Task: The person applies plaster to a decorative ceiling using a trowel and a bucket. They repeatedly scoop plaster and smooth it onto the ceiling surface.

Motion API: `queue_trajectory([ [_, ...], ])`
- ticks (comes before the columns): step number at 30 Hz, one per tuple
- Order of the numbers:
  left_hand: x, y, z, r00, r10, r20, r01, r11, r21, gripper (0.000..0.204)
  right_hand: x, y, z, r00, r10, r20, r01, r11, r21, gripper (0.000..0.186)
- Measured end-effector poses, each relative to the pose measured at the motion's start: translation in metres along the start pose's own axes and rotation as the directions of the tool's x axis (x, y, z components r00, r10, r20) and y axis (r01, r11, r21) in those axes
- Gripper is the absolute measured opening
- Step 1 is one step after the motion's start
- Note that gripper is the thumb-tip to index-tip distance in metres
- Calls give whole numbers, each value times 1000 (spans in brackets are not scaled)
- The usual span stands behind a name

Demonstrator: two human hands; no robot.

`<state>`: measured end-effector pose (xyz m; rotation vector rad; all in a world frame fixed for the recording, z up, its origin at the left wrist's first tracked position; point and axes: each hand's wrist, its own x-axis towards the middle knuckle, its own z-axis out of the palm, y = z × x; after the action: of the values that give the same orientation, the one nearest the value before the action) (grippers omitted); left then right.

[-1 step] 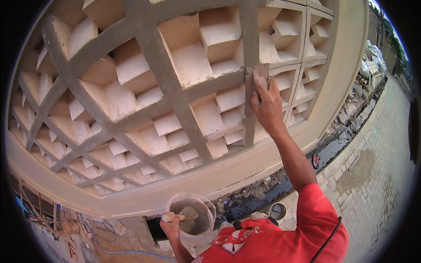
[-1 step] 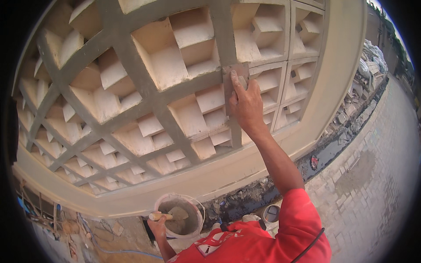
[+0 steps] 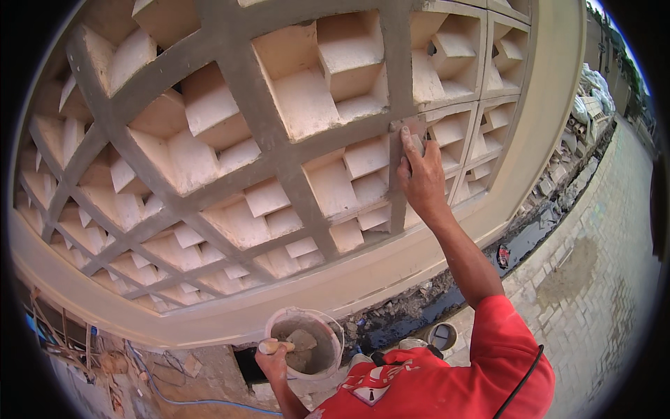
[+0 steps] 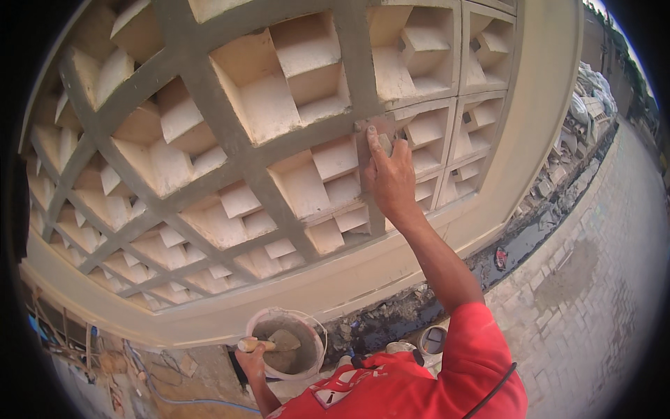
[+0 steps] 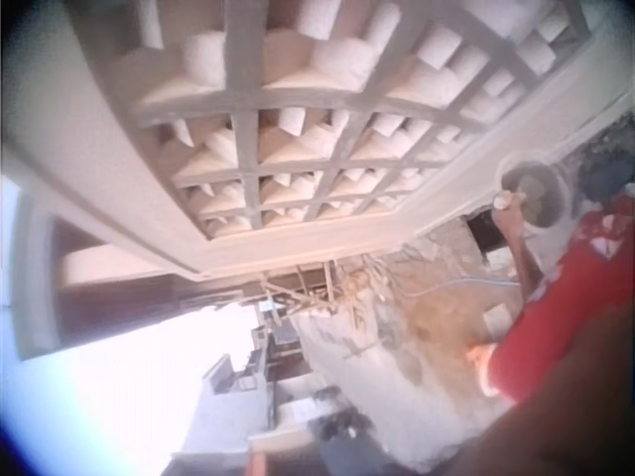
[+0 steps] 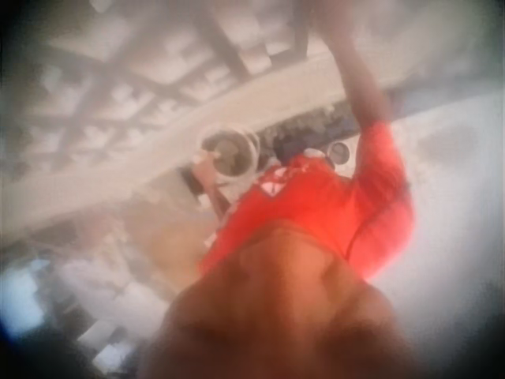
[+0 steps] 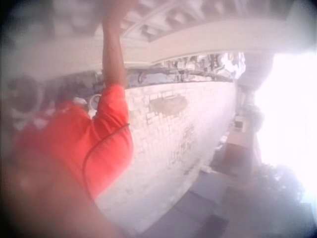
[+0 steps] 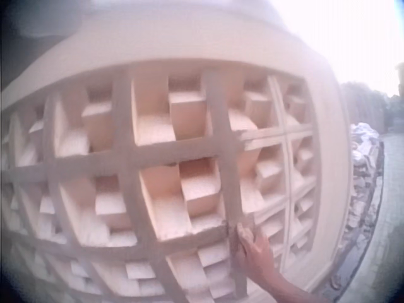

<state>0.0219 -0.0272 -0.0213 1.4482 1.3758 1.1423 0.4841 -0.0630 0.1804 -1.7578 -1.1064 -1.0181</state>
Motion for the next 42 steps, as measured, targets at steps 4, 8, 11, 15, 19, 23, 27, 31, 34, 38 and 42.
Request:
queue_trajectory([
  [4,-2,16,4,997,-68,-24,65,992,-107,27,-85,14,-5,937,124,327,-140,990,28,58],
  [8,5,6,-3,999,-22,-31,20,999,-46,27,-46,3,-31,969,112,222,-154,971,181,60],
  [11,9,14,-2,998,-55,-3,55,998,13,28,38,-15,-53,988,117,97,-135,967,214,57],
  [15,7,27,-7,996,-89,18,89,996,30,30,135,-31,-64,997,51,-57,-43,989,139,55],
  [19,9,18,-5,999,-53,4,53,996,-71,27,177,-35,-66,995,5,-103,-3,1000,15,55],
  [23,10,7,1,1000,-4,1,4,987,-158,25,107,-21,-41,1000,-1,-17,-1,996,-88,55],
  [27,13,0,5,1000,-29,-2,28,995,-96,25,50,-4,-46,977,92,192,-94,996,2,57],
  [31,14,0,5,999,-45,8,46,990,-133,25,118,-23,-73,1000,9,20,-10,998,59,54],
  [34,11,7,13,998,-65,-14,62,988,-145,25,178,-33,-76,1000,-17,11,17,999,45,53],
  [38,8,14,18,991,-132,10,131,970,-204,26,158,-26,-62,992,-116,-54,116,993,-5,55],
  [42,9,29,7,921,-381,78,300,824,481,59,82,-7,-57,973,-67,221,64,998,21,56],
])
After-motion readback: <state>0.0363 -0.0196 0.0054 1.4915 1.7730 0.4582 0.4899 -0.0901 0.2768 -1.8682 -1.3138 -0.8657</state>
